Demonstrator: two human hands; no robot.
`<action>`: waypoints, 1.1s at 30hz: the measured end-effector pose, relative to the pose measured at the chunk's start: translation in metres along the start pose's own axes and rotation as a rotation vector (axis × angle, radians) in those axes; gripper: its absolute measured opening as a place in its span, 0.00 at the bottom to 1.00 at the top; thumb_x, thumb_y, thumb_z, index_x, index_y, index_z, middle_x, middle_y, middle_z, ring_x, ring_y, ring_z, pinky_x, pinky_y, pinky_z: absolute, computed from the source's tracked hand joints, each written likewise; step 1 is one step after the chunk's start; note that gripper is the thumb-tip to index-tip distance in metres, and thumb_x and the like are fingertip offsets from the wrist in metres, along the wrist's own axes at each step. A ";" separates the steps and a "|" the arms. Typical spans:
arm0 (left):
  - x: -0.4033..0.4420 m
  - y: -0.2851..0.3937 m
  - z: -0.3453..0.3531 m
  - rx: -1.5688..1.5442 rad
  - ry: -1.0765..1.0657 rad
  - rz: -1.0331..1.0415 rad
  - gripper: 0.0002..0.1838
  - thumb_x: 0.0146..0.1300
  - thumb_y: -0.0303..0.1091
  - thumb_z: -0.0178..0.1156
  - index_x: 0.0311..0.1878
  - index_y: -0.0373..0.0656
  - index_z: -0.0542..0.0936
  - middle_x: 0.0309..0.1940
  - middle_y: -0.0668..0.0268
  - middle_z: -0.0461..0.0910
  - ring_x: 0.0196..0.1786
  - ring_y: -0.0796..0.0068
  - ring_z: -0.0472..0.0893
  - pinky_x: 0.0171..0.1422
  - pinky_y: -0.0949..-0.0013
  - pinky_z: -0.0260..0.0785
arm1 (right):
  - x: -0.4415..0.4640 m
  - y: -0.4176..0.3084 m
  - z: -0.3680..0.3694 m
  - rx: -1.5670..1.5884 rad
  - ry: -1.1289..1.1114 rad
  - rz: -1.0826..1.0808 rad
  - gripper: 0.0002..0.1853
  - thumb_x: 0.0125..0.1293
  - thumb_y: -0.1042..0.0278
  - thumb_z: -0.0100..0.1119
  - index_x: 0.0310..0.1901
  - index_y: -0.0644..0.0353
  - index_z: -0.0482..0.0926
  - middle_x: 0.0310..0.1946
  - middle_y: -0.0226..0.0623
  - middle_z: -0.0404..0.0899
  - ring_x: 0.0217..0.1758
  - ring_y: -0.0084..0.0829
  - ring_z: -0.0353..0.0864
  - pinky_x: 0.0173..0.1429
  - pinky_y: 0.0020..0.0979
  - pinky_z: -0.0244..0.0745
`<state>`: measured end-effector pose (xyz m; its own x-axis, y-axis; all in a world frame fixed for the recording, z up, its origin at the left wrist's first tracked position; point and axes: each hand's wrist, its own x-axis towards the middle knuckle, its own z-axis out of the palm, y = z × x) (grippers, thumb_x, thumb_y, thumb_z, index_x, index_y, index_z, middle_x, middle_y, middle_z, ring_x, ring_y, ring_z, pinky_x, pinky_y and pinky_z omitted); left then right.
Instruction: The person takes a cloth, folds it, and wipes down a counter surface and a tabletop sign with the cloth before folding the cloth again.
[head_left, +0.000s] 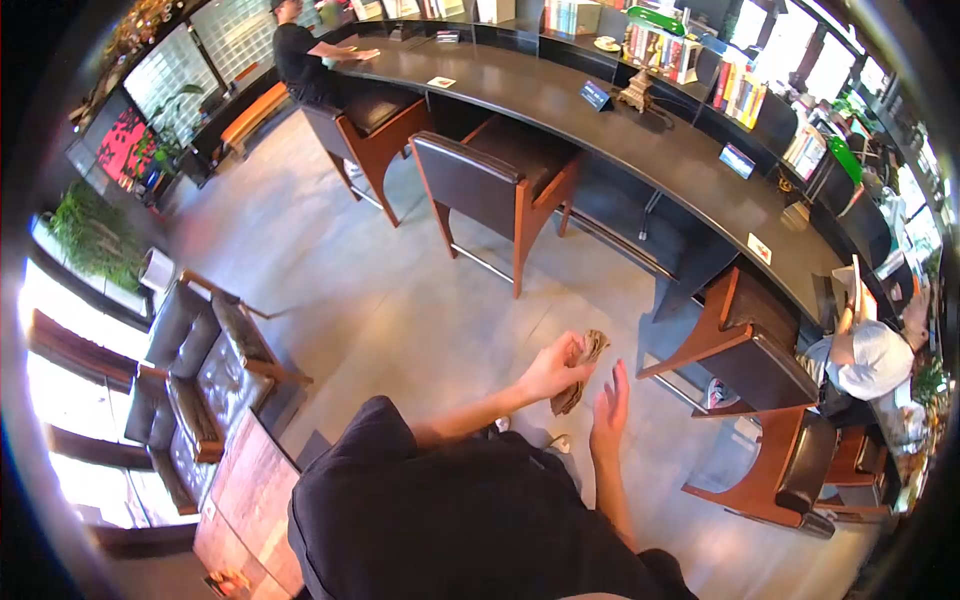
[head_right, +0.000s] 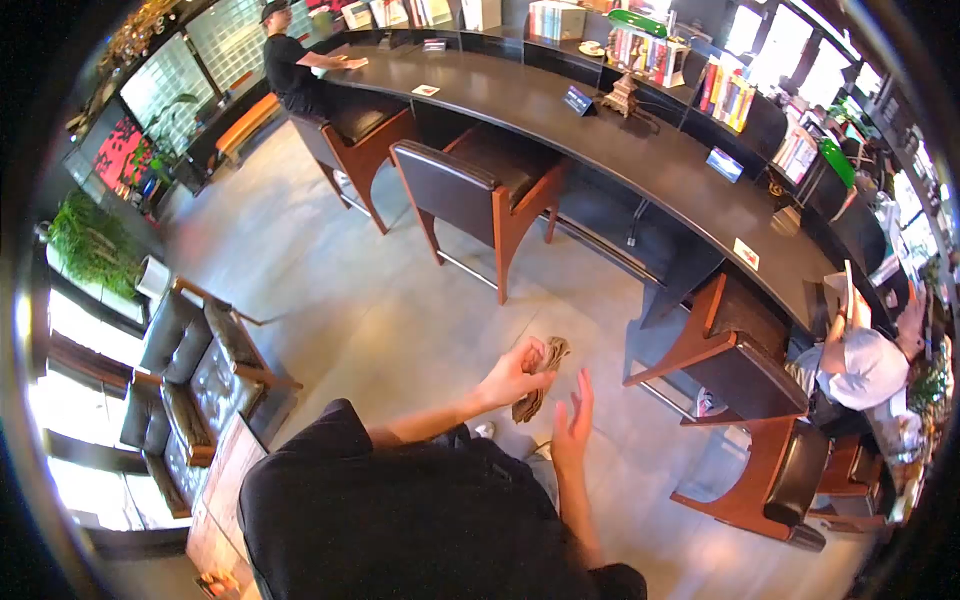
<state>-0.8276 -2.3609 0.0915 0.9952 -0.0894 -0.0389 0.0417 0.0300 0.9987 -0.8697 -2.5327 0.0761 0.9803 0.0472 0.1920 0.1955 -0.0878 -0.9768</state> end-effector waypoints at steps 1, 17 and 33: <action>0.003 0.010 0.006 -0.027 0.002 -0.026 0.18 0.64 0.35 0.69 0.47 0.41 0.69 0.32 0.68 0.78 0.31 0.82 0.77 0.37 0.73 0.72 | 0.013 0.001 0.005 0.043 -0.019 -0.062 0.31 0.72 0.63 0.55 0.73 0.61 0.60 0.70 0.44 0.65 0.70 0.37 0.68 0.70 0.39 0.67; 0.031 0.032 -0.029 0.587 0.464 0.289 0.16 0.74 0.33 0.53 0.60 0.40 0.77 0.53 0.55 0.80 0.54 0.63 0.82 0.55 0.63 0.76 | 0.113 0.045 0.050 1.162 -0.345 0.786 0.22 0.59 0.70 0.54 0.57 0.63 0.75 0.50 0.41 0.82 0.53 0.40 0.82 0.62 0.42 0.74; 0.074 0.014 -0.349 0.182 0.574 -0.055 0.18 0.77 0.38 0.53 0.61 0.37 0.76 0.55 0.59 0.79 0.51 0.72 0.79 0.57 0.69 0.71 | 0.241 0.050 0.344 0.850 -0.994 1.166 0.29 0.67 0.66 0.55 0.69 0.62 0.66 0.58 0.46 0.80 0.55 0.45 0.84 0.65 0.42 0.78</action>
<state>-0.7224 -2.0194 0.0906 0.8827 0.4672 -0.0517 0.1290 -0.1349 0.9824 -0.6336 -2.1836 0.0403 0.1330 0.9100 -0.3927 -0.9220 -0.0318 -0.3860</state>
